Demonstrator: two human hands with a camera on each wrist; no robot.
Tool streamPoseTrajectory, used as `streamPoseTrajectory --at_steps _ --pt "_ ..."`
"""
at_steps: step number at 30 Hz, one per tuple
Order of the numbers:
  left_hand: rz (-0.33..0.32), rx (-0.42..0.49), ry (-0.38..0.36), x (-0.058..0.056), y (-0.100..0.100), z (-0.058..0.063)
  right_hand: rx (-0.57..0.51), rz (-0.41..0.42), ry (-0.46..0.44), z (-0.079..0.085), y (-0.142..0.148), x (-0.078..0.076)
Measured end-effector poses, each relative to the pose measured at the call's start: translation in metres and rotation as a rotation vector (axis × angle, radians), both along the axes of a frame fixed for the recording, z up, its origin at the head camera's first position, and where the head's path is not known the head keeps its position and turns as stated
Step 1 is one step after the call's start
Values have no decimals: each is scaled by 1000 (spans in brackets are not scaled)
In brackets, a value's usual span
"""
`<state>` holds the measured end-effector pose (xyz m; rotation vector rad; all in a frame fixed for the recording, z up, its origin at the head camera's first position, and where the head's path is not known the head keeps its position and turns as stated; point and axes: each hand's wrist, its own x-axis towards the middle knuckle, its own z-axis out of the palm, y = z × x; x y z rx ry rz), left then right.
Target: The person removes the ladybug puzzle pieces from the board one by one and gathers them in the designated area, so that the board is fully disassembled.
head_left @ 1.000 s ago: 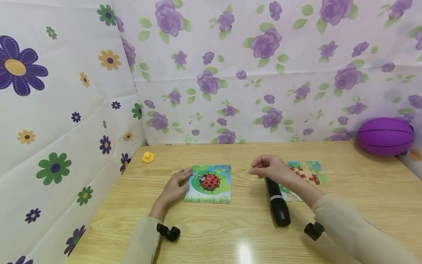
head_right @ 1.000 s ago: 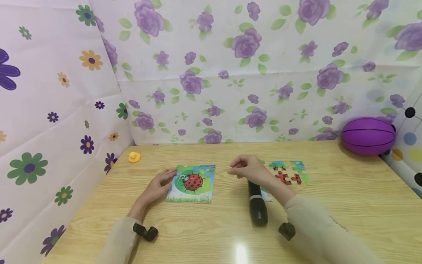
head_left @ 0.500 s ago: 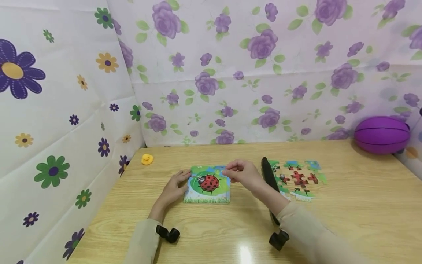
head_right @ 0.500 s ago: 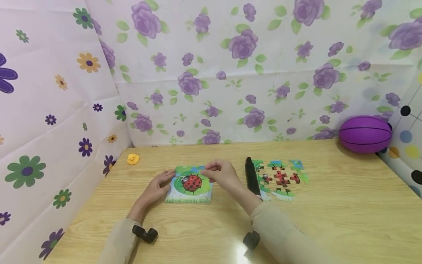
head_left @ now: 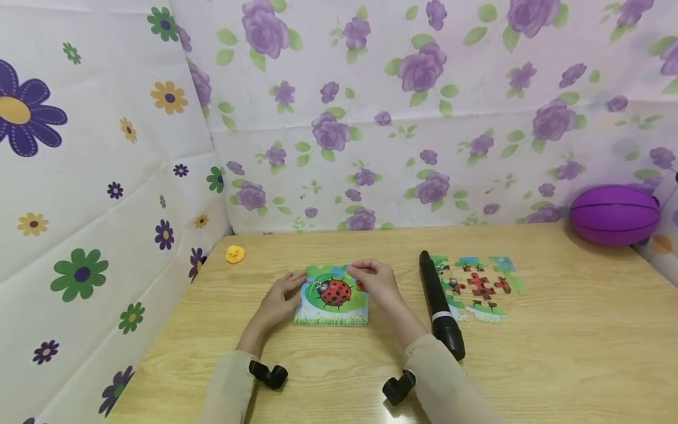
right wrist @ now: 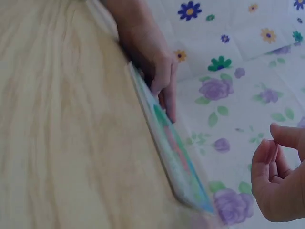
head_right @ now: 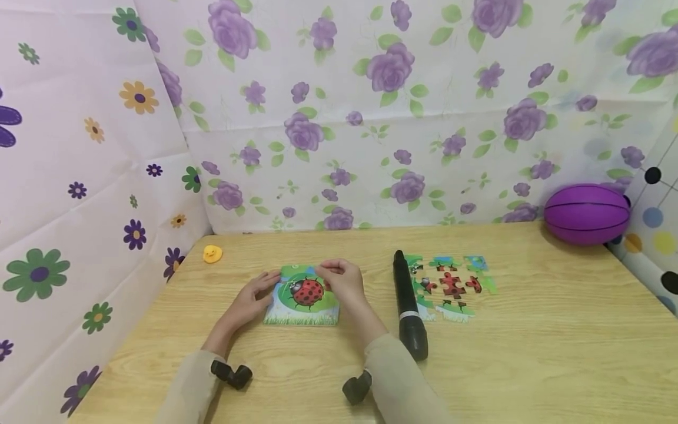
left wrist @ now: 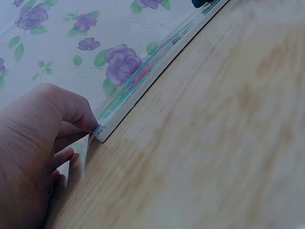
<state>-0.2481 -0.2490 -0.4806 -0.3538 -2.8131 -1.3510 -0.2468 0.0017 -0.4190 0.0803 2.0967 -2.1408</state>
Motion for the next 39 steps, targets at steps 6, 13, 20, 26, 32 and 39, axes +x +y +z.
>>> streamPoseTrajectory --at_steps 6,13,20,26,32,39 --pt "-2 20 -16 1 3 -3 63 -2 -20 -21 4 -2" --pt "13 2 -31 2 1 0 95 42 -18 -41 3 -3" --pt "17 -16 -23 -2 -4 6 226 44 56 -45 -2 -2" --pt "12 -20 -39 -2 0 4 278 84 78 -49 6 -3" --pt "22 -39 -55 -5 2 6 358 135 139 -50 10 -4" --pt "11 -26 -46 -4 1 5 424 210 168 -47 10 -1"
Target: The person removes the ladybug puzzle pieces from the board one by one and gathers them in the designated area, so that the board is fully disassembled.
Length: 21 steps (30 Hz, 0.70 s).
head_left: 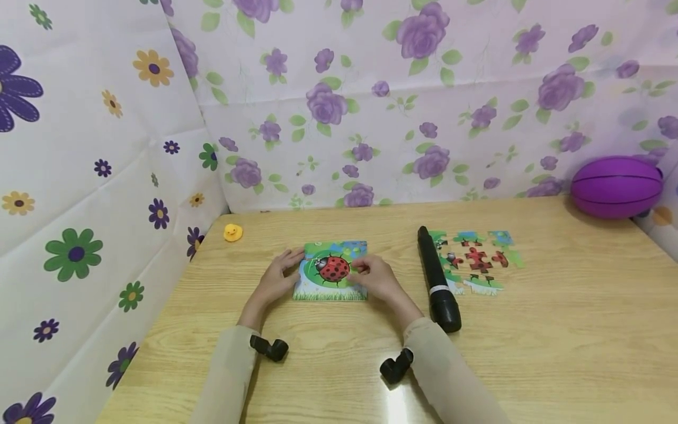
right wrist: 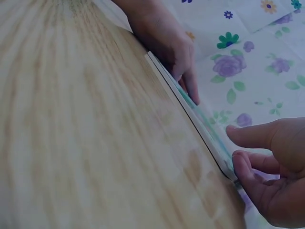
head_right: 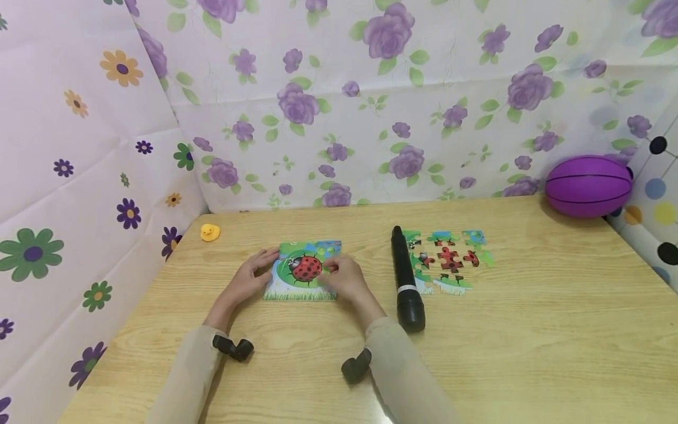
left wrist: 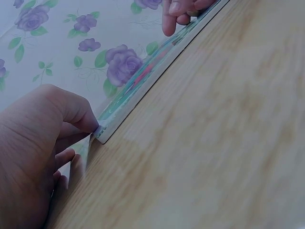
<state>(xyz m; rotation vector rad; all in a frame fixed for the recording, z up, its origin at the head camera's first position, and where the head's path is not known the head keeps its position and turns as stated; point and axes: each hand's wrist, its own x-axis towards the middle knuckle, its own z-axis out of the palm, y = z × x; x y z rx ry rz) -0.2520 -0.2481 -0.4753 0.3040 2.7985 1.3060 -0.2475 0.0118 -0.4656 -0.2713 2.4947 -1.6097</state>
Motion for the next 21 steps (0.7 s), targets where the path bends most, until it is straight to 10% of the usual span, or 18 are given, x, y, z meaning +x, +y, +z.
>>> streamPoseTrajectory --at_steps 21 --pt "-26 3 28 -1 -1 -1 136 63 -4 12 -1 6"
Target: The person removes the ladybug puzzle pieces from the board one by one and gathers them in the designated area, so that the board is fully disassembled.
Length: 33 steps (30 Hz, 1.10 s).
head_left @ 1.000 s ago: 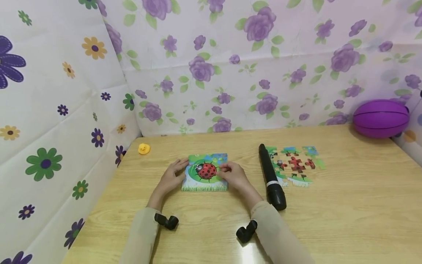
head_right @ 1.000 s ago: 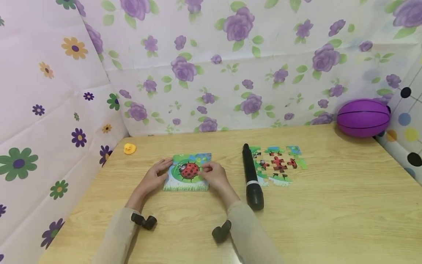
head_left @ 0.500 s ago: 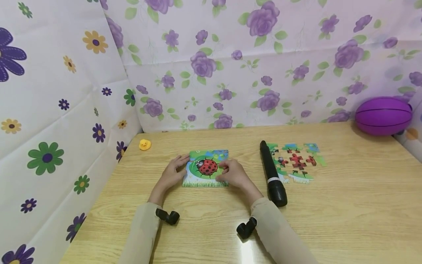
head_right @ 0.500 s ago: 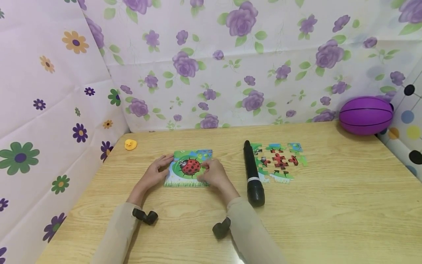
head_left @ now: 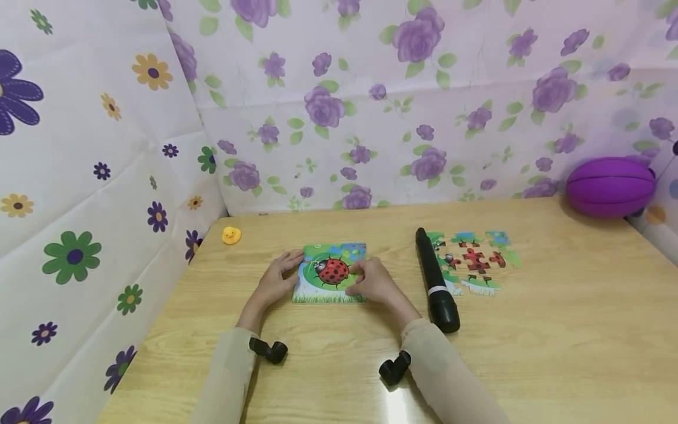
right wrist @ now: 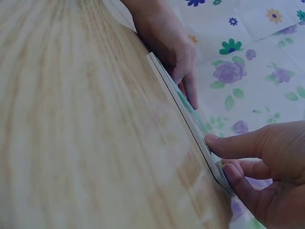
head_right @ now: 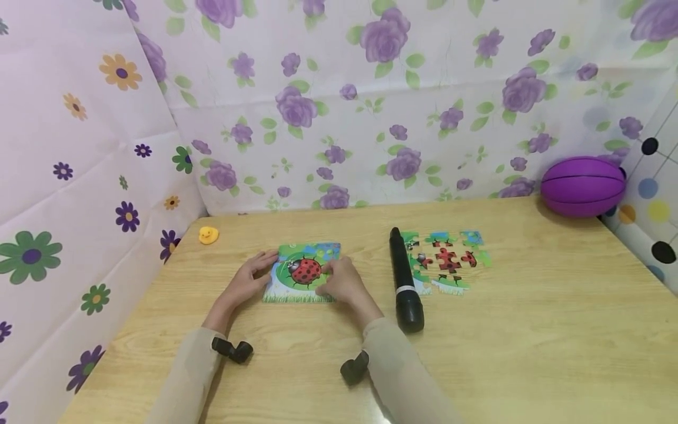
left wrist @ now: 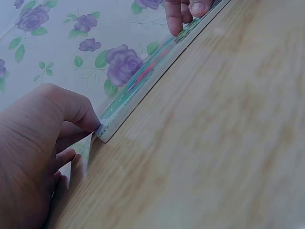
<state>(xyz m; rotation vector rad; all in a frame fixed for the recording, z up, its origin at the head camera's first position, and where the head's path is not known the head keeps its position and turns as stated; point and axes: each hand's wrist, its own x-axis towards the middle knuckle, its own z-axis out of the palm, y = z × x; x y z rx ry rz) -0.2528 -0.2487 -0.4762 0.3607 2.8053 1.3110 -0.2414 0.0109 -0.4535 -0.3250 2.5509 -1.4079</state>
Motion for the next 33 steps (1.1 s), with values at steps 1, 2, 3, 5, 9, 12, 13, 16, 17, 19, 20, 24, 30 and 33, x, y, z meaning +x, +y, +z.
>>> streamPoseTrajectory --at_steps 1,2,3,5,9,12,13,16,17,19,20,24,30,33 --pt "-4 3 1 0 0 0 4 3 -2 0 0 0" --pt "-7 0 7 0 0 1 9 5 -2 0 0 0" --pt "-5 1 8 -1 0 1 16 8 2 0 0 -1" --pt "-3 5 2 1 0 0 22 17 11 -2 0 0" --pt "11 6 -11 2 0 0 23 18 38 -3 0 0" --pt "14 -4 -12 2 0 0 18 16 49 -3 1 -1" --pt "15 -8 -10 1 0 0 15 18 51 -3 2 -2" --pt "11 -7 -6 1 0 1 -10 22 48 -4 3 -3" --pt "9 -6 -6 1 0 1 -23 23 46 -5 4 -3" --pt "3 -3 -4 2 0 0 -46 26 37 -7 5 -4" --pt "0 1 -2 2 0 0 -60 25 29 -8 6 -5" --pt "-5 2 4 2 0 -3 -104 19 2 -12 8 -6" --pt "0 3 15 2 0 -2 -166 15 4 -13 7 -8" --pt "1 9 27 2 0 -1 -195 15 9 -11 6 -9"
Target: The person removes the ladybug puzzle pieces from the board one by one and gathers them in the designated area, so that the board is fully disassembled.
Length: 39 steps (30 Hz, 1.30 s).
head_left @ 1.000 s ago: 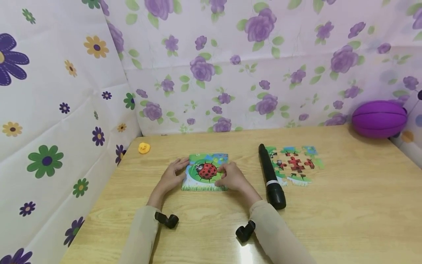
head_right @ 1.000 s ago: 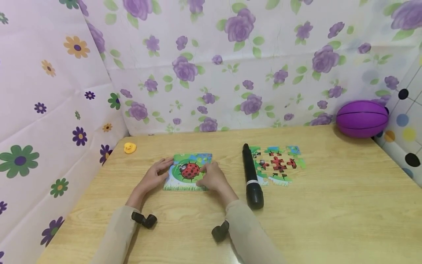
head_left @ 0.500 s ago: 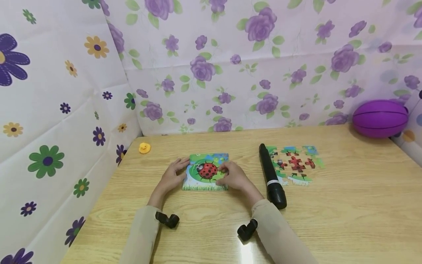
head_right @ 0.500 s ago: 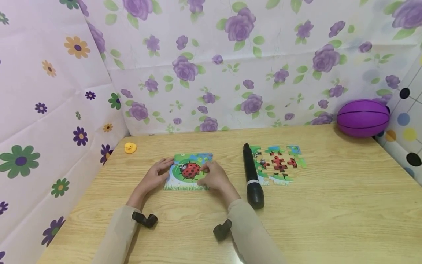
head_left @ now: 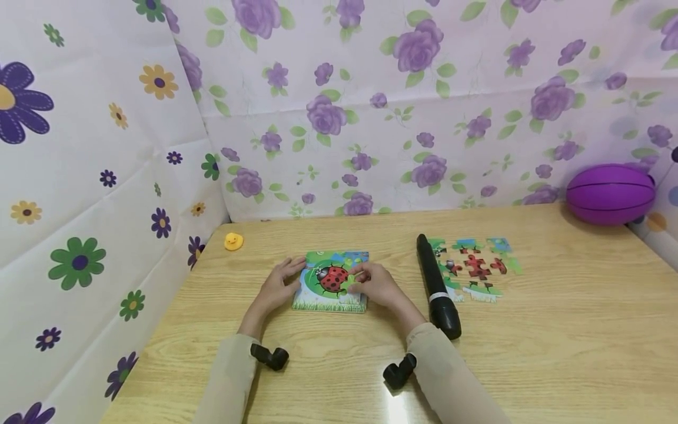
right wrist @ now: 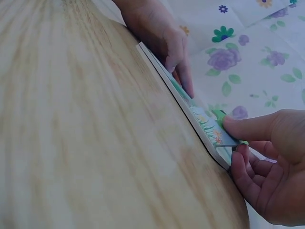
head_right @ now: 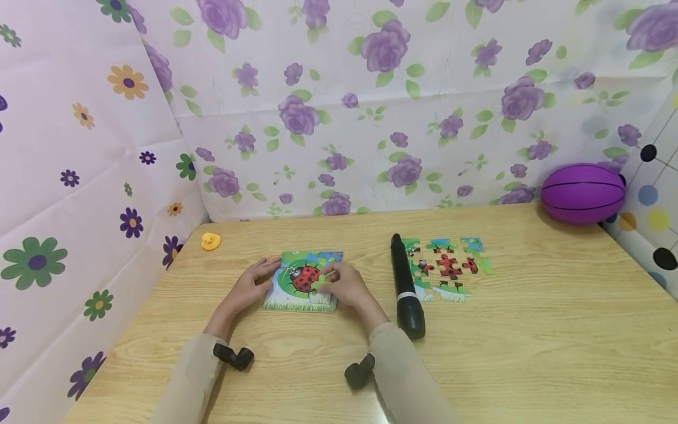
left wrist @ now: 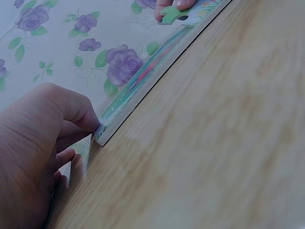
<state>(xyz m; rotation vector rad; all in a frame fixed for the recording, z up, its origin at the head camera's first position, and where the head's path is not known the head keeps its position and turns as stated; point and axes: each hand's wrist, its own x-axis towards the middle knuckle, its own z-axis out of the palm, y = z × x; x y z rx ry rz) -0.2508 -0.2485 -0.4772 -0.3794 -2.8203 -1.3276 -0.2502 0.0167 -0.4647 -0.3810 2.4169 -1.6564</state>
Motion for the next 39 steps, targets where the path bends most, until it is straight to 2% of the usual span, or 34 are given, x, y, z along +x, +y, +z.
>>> streamPoseTrajectory --at_steps 6,10,18,21,24,28,32,35,39 --pt "0 -8 -4 -1 0 0 -36 -6 5 5 -1 1" --pt "7 -18 -3 -2 -2 0 -93 -39 28 18 -4 1" --pt "-24 13 62 -5 -1 -3 -256 -186 -9 64 -4 -7" --pt "-34 20 80 -5 1 -3 -326 -217 -3 85 -1 -14" --pt "-37 15 58 -7 3 -3 -368 -217 27 107 6 -21" --pt "-28 -1 8 -10 6 -4 -324 -187 87 135 26 -29" --pt "-20 0 -9 -12 8 -3 -205 -131 170 157 56 -33" --pt "-31 3 6 -9 6 -4 -112 -108 234 163 81 -35" --pt "1 -16 39 2 -4 -5 -46 -109 248 158 108 -36"
